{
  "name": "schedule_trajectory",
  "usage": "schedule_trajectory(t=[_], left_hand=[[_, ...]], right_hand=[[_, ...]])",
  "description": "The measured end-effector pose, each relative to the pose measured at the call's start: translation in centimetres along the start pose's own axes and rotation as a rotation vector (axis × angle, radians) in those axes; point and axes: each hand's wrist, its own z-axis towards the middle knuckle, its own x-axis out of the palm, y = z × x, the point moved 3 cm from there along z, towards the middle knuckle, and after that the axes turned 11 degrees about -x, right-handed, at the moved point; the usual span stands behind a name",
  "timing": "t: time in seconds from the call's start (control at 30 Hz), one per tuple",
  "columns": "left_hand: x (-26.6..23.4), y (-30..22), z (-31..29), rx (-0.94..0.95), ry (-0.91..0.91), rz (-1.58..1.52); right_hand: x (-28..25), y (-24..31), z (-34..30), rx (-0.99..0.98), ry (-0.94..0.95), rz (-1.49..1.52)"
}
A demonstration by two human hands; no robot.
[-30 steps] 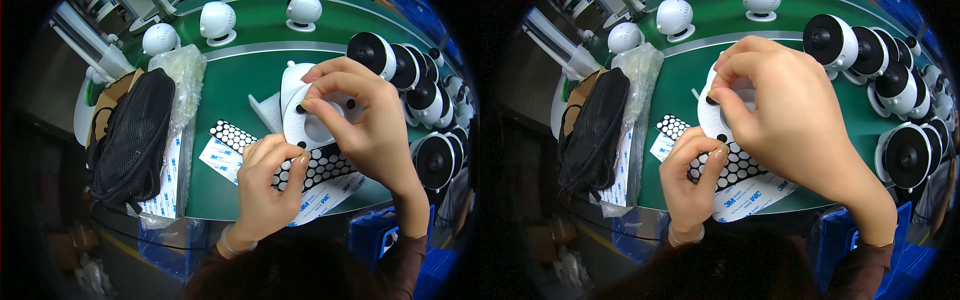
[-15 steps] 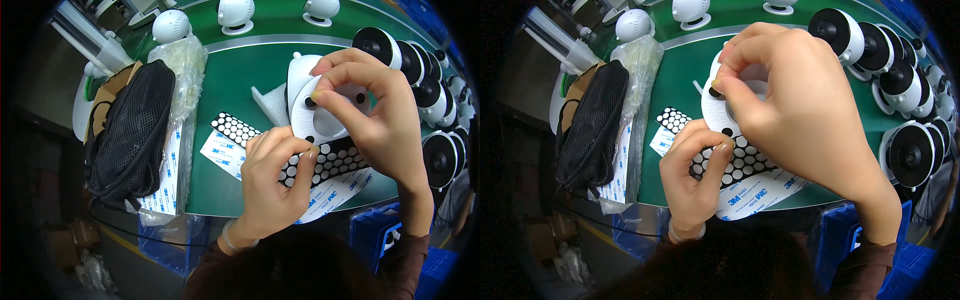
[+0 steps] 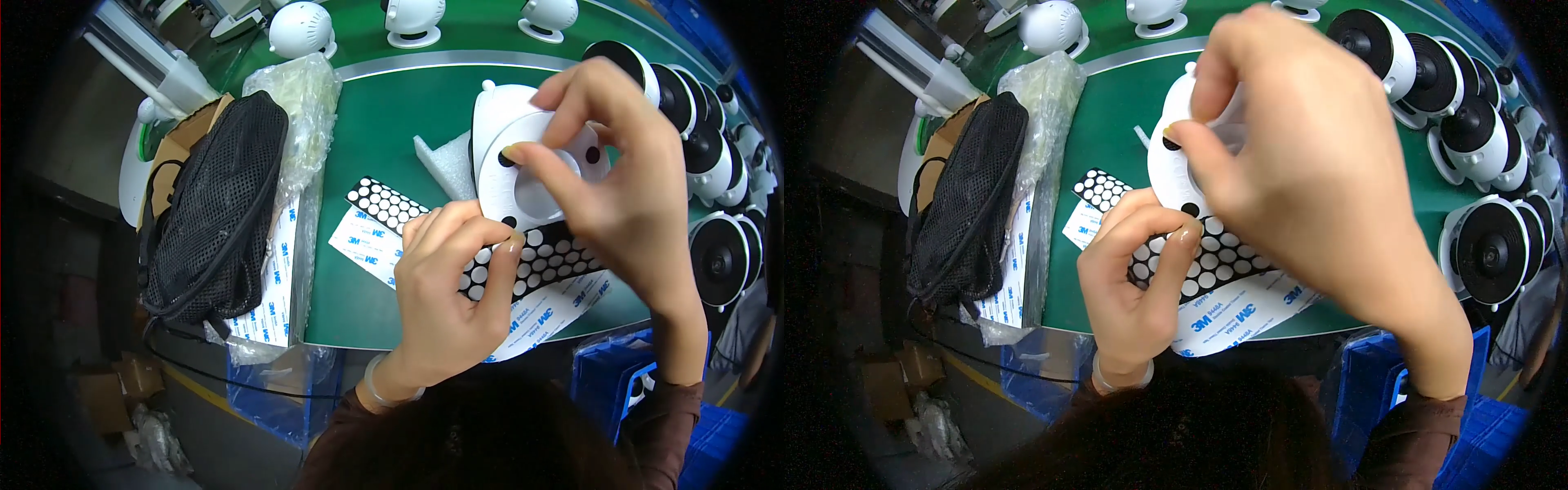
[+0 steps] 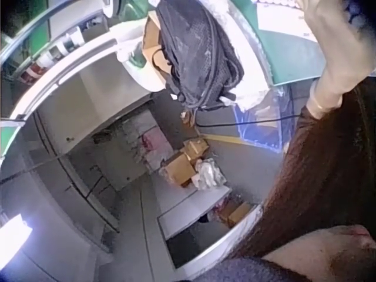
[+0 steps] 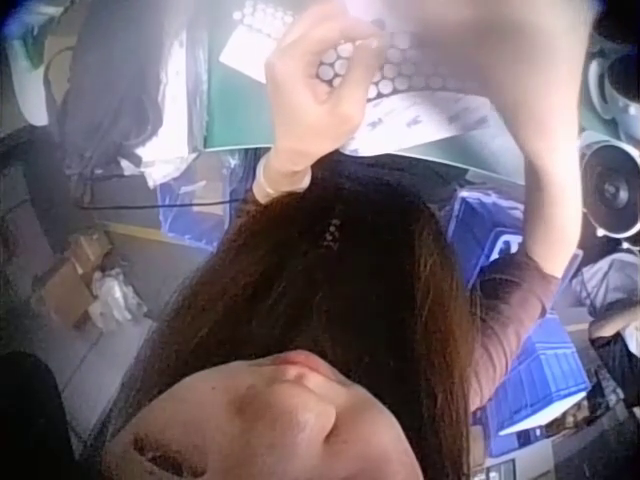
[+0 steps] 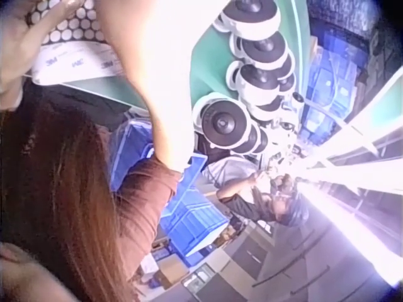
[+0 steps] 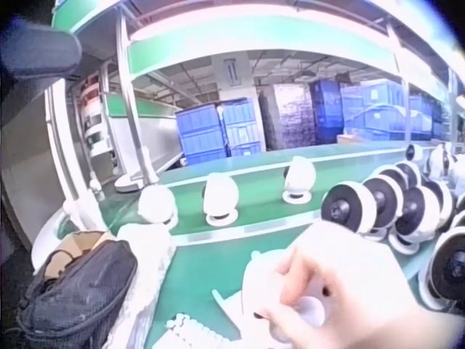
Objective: Applying adhesive rubber pads to the bases of white security camera components on a factory assembly line.
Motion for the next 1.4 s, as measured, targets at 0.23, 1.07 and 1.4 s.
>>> schedule_trajectory(t=[0.23, 1.07, 1.4], left_hand=[[0.2, -0.2, -0.1, 0.004, -0.033, -0.017], [-4.0, 2.6, -1.6, -0.166, 0.118, -0.135], [-3.5, 2.1, -1.7, -0.067, 0.159, -0.069]], right_hand=[[0.9, -2.1, 0.9, 0.021, 0.251, 0.445], [5.2, -8.9, 21.5, -0.202, -0.049, 0.062], [27.0, -6.5, 27.0, -0.626, -0.099, -0.118]])
